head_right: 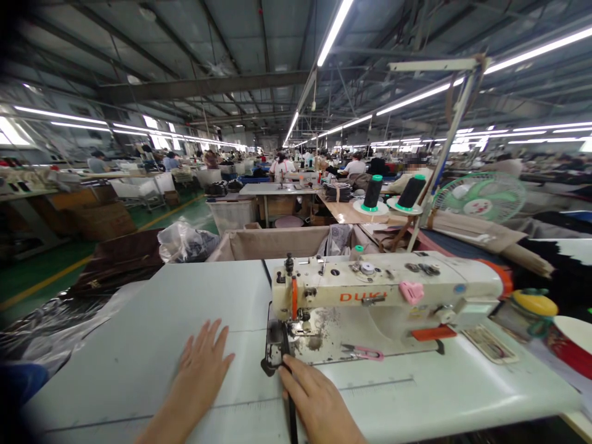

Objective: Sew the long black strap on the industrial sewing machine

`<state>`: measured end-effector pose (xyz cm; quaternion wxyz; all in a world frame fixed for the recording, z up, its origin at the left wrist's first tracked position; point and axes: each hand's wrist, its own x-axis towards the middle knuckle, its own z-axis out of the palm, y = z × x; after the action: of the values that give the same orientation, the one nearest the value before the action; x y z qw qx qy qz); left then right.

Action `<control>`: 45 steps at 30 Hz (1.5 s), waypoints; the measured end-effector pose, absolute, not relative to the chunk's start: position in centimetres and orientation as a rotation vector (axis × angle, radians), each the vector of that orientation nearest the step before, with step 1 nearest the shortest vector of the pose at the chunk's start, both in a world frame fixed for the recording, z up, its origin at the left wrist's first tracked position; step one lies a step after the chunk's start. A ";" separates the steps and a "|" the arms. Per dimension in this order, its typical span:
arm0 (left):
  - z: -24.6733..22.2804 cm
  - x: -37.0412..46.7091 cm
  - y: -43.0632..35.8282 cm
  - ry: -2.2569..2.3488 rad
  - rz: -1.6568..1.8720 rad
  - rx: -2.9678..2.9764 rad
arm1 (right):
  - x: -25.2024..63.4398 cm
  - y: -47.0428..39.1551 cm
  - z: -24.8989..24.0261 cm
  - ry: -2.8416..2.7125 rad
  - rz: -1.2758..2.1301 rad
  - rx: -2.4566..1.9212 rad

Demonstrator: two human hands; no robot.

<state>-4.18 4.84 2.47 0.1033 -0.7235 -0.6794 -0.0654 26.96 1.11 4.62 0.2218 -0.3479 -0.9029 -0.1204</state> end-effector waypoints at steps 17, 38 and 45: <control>-0.3 2.4 6.4 -1.538 -0.526 -2.691 | 26.0 1.3 5.2 -2.299 -0.241 -0.994; 2.4 3.8 6.6 -1.684 -0.437 -2.690 | 26.1 1.2 4.4 -2.264 -0.217 -1.042; 3.4 4.2 6.8 -1.762 -0.383 -2.709 | 25.7 1.2 5.1 -2.249 -0.223 -1.035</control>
<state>4.22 6.77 3.35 -0.0564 -0.8312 -0.5405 -0.1175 25.73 1.23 5.14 0.3222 -0.3943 -0.8564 -0.0849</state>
